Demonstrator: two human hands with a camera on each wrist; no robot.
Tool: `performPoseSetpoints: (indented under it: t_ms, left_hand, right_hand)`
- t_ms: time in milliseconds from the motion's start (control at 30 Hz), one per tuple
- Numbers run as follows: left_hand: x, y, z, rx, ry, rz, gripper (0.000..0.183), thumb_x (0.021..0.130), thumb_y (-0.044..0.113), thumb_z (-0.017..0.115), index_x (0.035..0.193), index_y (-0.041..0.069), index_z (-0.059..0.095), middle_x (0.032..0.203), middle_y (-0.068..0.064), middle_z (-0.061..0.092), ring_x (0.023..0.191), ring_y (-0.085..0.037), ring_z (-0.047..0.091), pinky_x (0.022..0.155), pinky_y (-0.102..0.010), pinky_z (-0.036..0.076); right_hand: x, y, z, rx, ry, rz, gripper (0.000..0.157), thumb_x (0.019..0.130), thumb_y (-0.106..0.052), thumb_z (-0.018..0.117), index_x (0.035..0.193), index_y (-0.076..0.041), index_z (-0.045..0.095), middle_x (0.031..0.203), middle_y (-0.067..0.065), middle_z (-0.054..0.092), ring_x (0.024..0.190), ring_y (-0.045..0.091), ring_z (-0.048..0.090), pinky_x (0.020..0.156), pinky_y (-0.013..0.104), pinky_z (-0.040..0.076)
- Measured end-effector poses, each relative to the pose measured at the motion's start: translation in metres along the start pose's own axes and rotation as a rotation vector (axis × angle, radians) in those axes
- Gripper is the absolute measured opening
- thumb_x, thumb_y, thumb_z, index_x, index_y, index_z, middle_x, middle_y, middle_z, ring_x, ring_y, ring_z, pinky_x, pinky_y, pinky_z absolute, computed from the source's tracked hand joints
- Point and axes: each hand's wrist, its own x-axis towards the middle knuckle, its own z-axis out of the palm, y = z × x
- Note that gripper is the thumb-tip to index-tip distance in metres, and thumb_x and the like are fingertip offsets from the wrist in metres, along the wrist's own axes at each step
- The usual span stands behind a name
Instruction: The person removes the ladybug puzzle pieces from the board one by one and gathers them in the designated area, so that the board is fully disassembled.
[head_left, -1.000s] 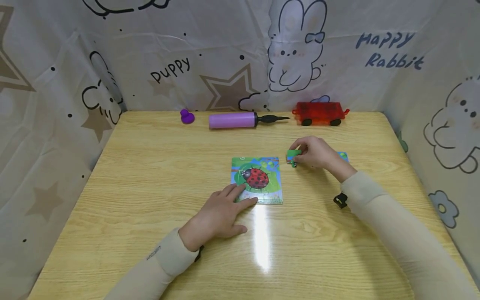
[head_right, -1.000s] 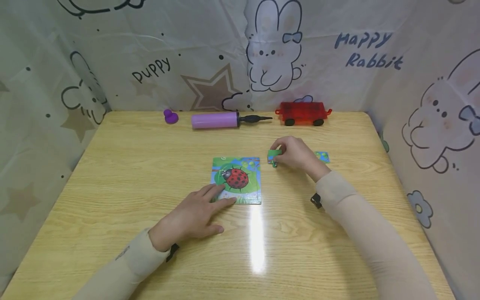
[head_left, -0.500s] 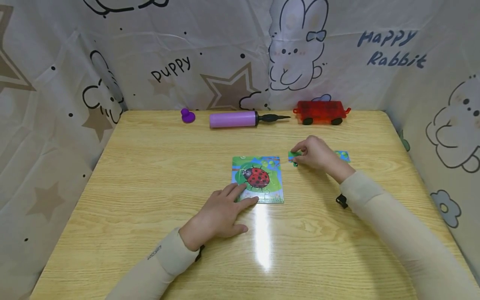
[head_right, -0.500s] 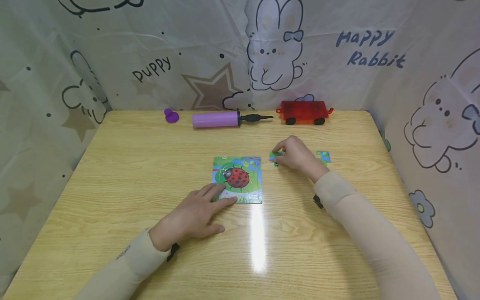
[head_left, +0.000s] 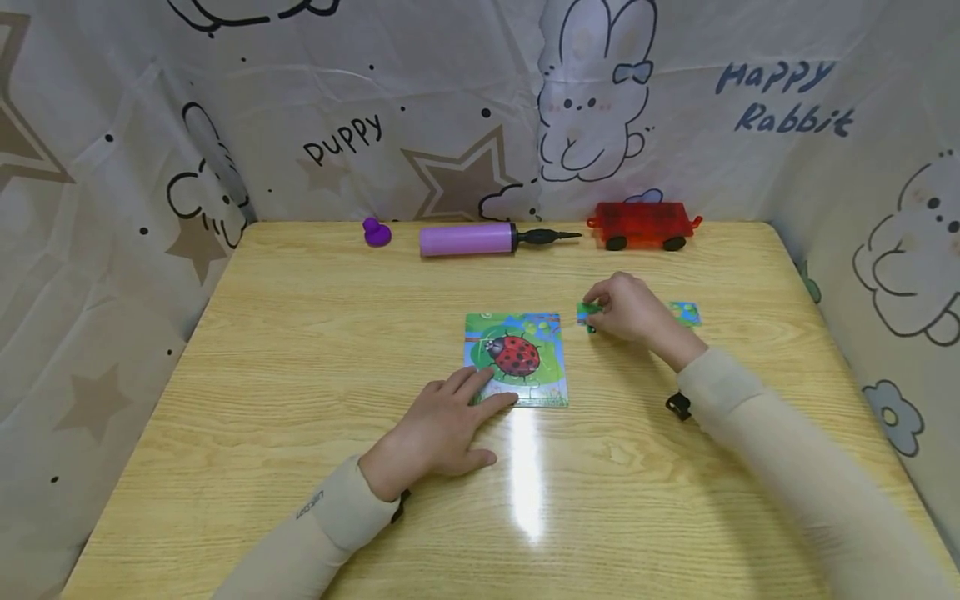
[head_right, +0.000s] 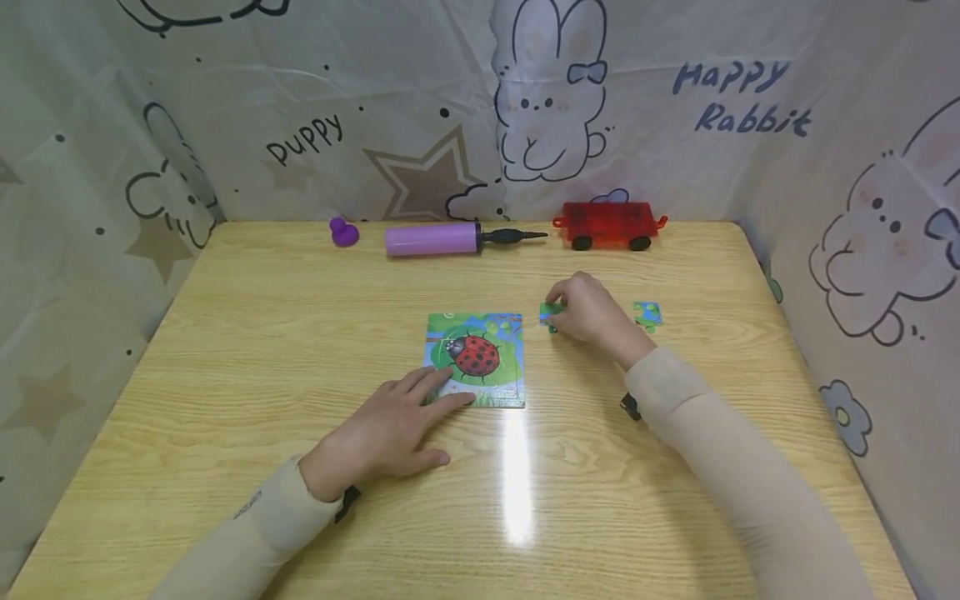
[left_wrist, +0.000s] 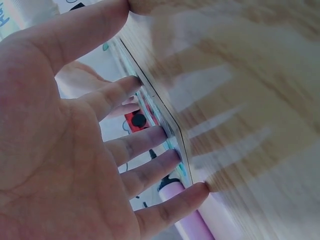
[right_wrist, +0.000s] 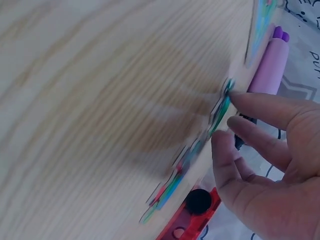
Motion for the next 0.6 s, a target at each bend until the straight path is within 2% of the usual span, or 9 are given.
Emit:
performPoseSetpoints:
  t_ms: [167, 333, 467, 600]
  left_hand:
    - [0.000, 0.000, 0.001, 0.015, -0.002, 0.002, 0.082, 0.097, 0.060, 0.067, 0.166, 0.037, 0.030, 0.176, -0.010, 0.020, 0.162, -0.034, 0.023, 0.122, -0.058, 0.038]
    - [-0.001, 0.000, 0.001, 0.027, 0.009, 0.007, 0.083, 0.097, 0.060, 0.067, 0.167, 0.039, 0.026, 0.176, -0.011, 0.021, 0.162, -0.036, 0.024, 0.121, -0.058, 0.039]
    - [-0.001, -0.001, 0.001, 0.028, 0.011, 0.014, 0.081, 0.097, 0.059, 0.067, 0.166, 0.041, 0.028, 0.176, -0.012, 0.021, 0.162, -0.036, 0.024, 0.121, -0.059, 0.038]
    - [-0.001, -0.002, 0.001, 0.027, 0.011, 0.022, 0.080, 0.097, 0.059, 0.067, 0.166, 0.041, 0.030, 0.176, -0.012, 0.021, 0.162, -0.037, 0.024, 0.121, -0.059, 0.038]
  right_hand:
    - [-0.001, -0.008, 0.002, -0.016, 0.016, -0.019, 0.030, 0.092, -0.017, 0.080, 0.117, -0.001, 0.078, 0.109, 0.021, 0.071, 0.099, 0.033, 0.064, 0.086, 0.050, 0.055]
    - [-0.003, -0.022, 0.006, -0.004, -0.001, -0.053, 0.030, 0.095, -0.021, 0.077, 0.118, 0.000, 0.078, 0.101, 0.017, 0.073, 0.088, 0.027, 0.062, 0.080, 0.045, 0.053]
    - [-0.006, -0.036, 0.011, 0.016, -0.041, -0.117, 0.032, 0.093, -0.021, 0.080, 0.117, -0.001, 0.078, 0.098, 0.013, 0.073, 0.081, 0.021, 0.060, 0.079, 0.042, 0.053]
    - [-0.009, -0.049, 0.018, 0.004, -0.116, -0.209, 0.035, 0.089, -0.021, 0.085, 0.118, -0.002, 0.078, 0.100, 0.012, 0.073, 0.082, 0.019, 0.061, 0.078, 0.040, 0.054]
